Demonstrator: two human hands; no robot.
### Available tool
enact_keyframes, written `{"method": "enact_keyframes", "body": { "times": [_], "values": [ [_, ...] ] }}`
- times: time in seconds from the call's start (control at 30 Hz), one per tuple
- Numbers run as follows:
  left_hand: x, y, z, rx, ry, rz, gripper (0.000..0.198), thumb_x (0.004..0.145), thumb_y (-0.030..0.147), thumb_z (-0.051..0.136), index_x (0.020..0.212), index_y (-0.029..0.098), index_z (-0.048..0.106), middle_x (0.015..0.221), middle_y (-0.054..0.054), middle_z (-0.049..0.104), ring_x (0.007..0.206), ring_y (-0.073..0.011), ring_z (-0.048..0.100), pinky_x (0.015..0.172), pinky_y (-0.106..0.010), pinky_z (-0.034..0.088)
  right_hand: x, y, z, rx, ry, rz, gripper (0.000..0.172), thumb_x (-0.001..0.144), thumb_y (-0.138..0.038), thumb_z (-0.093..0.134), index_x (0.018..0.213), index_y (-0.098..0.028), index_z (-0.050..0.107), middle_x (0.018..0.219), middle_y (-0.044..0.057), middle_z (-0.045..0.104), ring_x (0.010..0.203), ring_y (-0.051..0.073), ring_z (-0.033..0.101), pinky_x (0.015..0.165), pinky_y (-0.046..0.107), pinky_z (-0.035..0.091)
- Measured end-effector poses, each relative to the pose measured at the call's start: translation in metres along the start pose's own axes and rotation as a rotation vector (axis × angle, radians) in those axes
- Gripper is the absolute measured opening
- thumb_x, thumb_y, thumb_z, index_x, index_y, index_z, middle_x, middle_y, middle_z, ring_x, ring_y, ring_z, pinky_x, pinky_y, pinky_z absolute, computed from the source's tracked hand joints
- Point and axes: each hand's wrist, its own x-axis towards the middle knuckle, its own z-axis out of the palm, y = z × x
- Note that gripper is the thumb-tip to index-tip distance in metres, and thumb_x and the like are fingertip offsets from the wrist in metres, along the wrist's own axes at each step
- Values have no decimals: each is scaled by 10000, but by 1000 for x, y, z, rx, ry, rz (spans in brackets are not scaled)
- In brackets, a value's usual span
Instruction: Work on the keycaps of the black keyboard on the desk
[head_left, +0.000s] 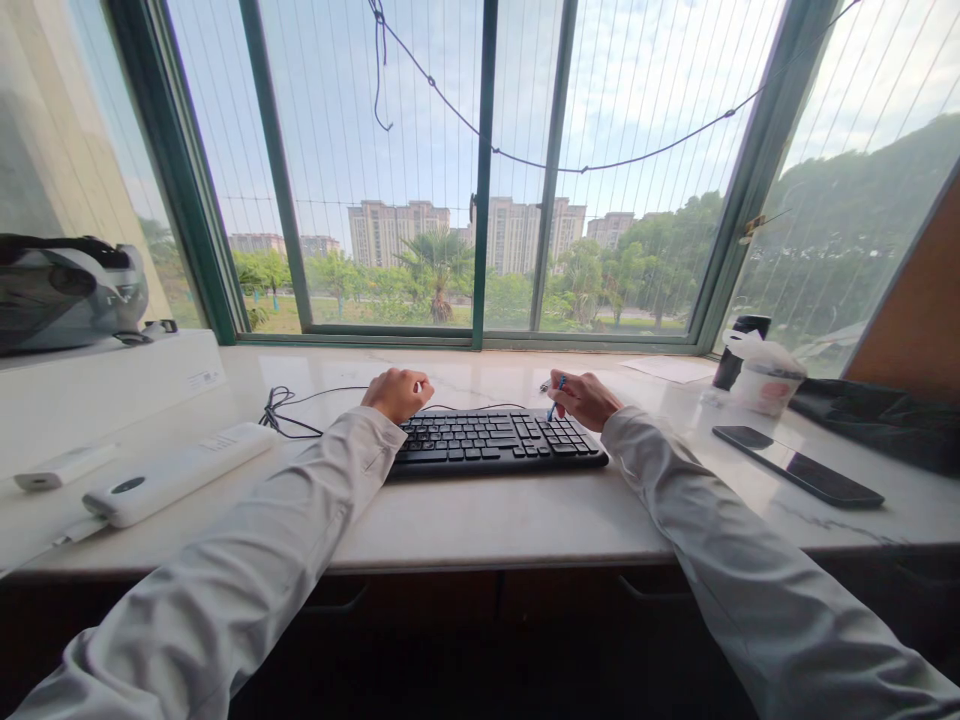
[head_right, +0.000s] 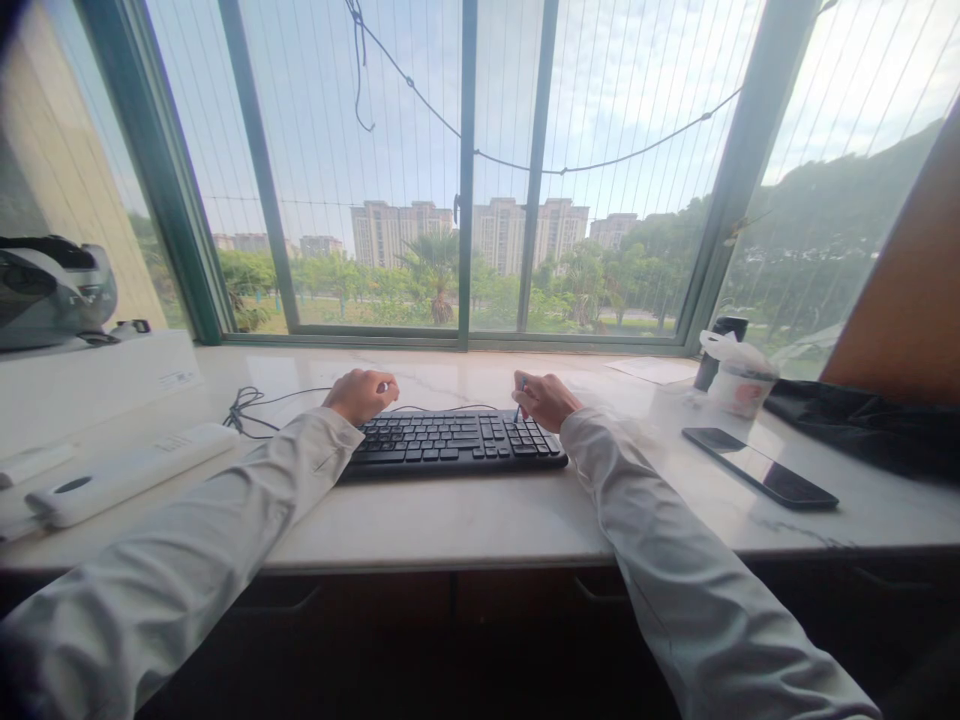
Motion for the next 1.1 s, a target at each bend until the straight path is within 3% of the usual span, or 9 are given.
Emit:
{"method": "enact_keyframes", "body": {
  "times": [0.47, 0.83, 0.93, 1.1],
  "values": [
    [-2, 2, -3, -8, -1, -7, 319, 756, 396, 463, 859, 271, 739, 799, -35, 707, 787, -224, 622, 704, -294, 448, -9, -13, -11, 237, -87, -32, 174, 805, -265, 442, 643, -211, 406, 436, -46, 519, 457, 118, 475, 561, 259, 353],
    [-1, 1, -2, -4, -4, -5, 320, 757, 399, 457, 854, 274, 734, 797, -34, 705, 783, -223, 620, 698, -294, 444, -6, -9, -4, 413, -102, 55, 197, 746, -290, 457, 588, -220, 363, 382, -61, 411, 380, 108, 418, 451, 247, 305],
    [-1, 1, -2, -1, -2, -4, 322, 762, 398, 455, 855, 275, 738, 796, -36, 706, 779, -224, 622, 701, -299, 449, -6, -6, -2, 448, -44, 79, 196, 753, -310, 452, 603, -226, 357, 403, -64, 397, 372, 107, 409, 435, 248, 302],
    [-1, 1, -2, -1, -1, -3, 320, 765, 394, 457, 848, 268, 739, 794, -38, 709, 783, -219, 624, 696, -289, 446, -1, 5, -1, 300, 220, 93, 190, 823, -329, 428, 668, -221, 428, 454, -37, 500, 466, 130, 478, 537, 267, 373]
  ]
}}
